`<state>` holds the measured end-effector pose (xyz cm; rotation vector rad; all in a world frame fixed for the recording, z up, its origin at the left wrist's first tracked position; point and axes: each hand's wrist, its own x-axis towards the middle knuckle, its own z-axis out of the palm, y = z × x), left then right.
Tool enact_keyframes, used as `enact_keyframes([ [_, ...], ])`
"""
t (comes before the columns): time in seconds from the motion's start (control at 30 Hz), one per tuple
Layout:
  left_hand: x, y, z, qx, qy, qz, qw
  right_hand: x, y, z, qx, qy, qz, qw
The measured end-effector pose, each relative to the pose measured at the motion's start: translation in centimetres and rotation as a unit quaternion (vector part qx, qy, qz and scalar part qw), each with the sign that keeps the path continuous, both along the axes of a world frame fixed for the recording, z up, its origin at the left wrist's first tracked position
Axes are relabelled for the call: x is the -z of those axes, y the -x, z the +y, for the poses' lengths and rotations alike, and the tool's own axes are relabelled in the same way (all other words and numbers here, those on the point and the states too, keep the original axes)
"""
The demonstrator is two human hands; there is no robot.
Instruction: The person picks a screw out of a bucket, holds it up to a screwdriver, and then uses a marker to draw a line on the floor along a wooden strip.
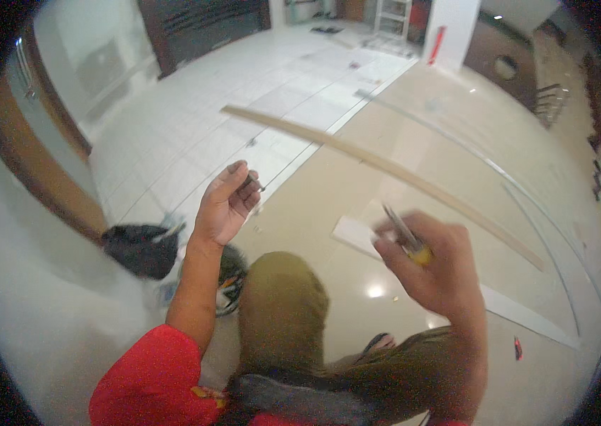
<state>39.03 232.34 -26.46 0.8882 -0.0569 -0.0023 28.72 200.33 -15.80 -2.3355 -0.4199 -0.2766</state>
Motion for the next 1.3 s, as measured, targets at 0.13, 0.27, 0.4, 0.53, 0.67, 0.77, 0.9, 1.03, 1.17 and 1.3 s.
enact_keyframes([
  [0.13,-7.9,-2.1,-6.5,0.168,0.029,-0.122,0.978,0.7,-2.7,3.2,0.044,-0.248,-0.085,0.964],
  [0.27,-9.5,-2.5,-13.3,0.257,0.062,-0.101,0.959,4.5,-2.5,2.7,0.102,-0.438,-0.075,0.890],
  [0.4,-6.8,-2.4,-16.0,0.273,0.091,-0.018,0.957,6.6,-1.9,1.1,0.182,-0.536,-0.025,0.824],
  [0.53,-5.5,-2.2,-15.8,0.245,0.160,0.003,0.956,7.2,-0.8,1.1,0.166,-0.565,-0.017,0.808],
  [0.67,-7.4,-1.2,-15.2,0.210,0.184,-0.056,0.959,6.0,1.5,3.3,0.127,-0.343,-0.140,0.920],
  [0.77,-7.6,-0.9,-14.7,0.206,0.184,-0.078,0.958,5.7,2.8,4.3,0.092,-0.236,-0.083,0.964],
  [0.9,-8.0,-0.7,-14.5,0.190,0.154,-0.124,0.962,6.1,2.2,5.4,0.110,-0.210,-0.108,0.965],
  [1.03,-7.8,-1.0,-13.7,0.179,0.166,-0.142,0.959,6.6,1.2,6.0,0.099,-0.182,-0.132,0.969],
  [1.17,-7.7,-1.0,-13.2,0.169,0.160,-0.164,0.959,6.9,0.8,6.5,0.113,-0.191,-0.182,0.958],
  [1.3,-7.7,-0.8,-12.8,0.150,0.138,-0.172,0.964,7.0,0.5,6.5,0.108,-0.195,-0.190,0.956],
])
